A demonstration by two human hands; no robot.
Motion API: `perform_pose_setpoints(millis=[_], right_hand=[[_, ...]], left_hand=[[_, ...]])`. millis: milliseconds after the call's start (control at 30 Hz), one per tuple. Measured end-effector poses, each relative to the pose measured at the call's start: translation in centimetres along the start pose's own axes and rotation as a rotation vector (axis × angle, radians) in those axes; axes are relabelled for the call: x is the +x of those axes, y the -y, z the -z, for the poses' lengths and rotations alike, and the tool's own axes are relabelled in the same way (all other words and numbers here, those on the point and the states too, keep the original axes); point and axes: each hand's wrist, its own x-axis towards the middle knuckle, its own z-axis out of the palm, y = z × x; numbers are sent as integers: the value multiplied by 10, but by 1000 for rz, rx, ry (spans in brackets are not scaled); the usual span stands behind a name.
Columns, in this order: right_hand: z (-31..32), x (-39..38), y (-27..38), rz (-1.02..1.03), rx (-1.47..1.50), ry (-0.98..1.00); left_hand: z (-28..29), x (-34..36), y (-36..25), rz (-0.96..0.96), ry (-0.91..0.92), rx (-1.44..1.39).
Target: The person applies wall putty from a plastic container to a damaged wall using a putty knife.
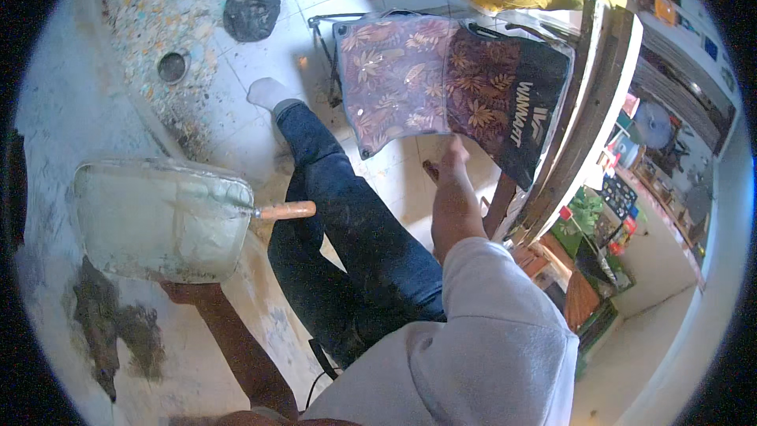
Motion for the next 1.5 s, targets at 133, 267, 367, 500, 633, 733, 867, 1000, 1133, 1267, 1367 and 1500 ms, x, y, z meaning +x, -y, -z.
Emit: perform_pose_setpoints(millis=[133, 267, 367, 500, 633, 733, 867, 1000, 1133, 1267, 1367, 1500], right_hand=[[17, -79, 40, 211, 222, -168], [87, -70, 61, 390, 232, 157], [126, -111, 57, 562, 239, 216], [208, -203, 61, 1104, 25, 58], [282, -353, 82, 1429, -99, 184], [296, -380, 90, 1457, -171, 125], [336, -446, 71, 1326, -190, 202], [347, -453, 59, 1430, -293, 135], [350, -469, 48, 1427, -366, 190], [374, -469, 23, 1483, -160, 231], [389, -433, 3, 1499, -71, 349], [421, -397, -28, 1604, 50, 631]], left_hand=[[-13, 12, -11, -665, 365, 610], [-24, -18, -11, -611, 498, 678], [-71, -99, -78, 217, 211, -456], [7, -190, -130, 108, 398, -345], [54, -289, -188, 109, 466, -432], [82, -357, -217, 46, 454, -385], [123, -408, -238, -37, 454, -389], [152, -427, -255, -58, 472, -412], [185, -434, -257, -77, 502, -428], [209, -436, -262, -69, 458, -444], [215, -454, -266, -86, 476, -464], [233, -498, -272, -108, 473, -486]])
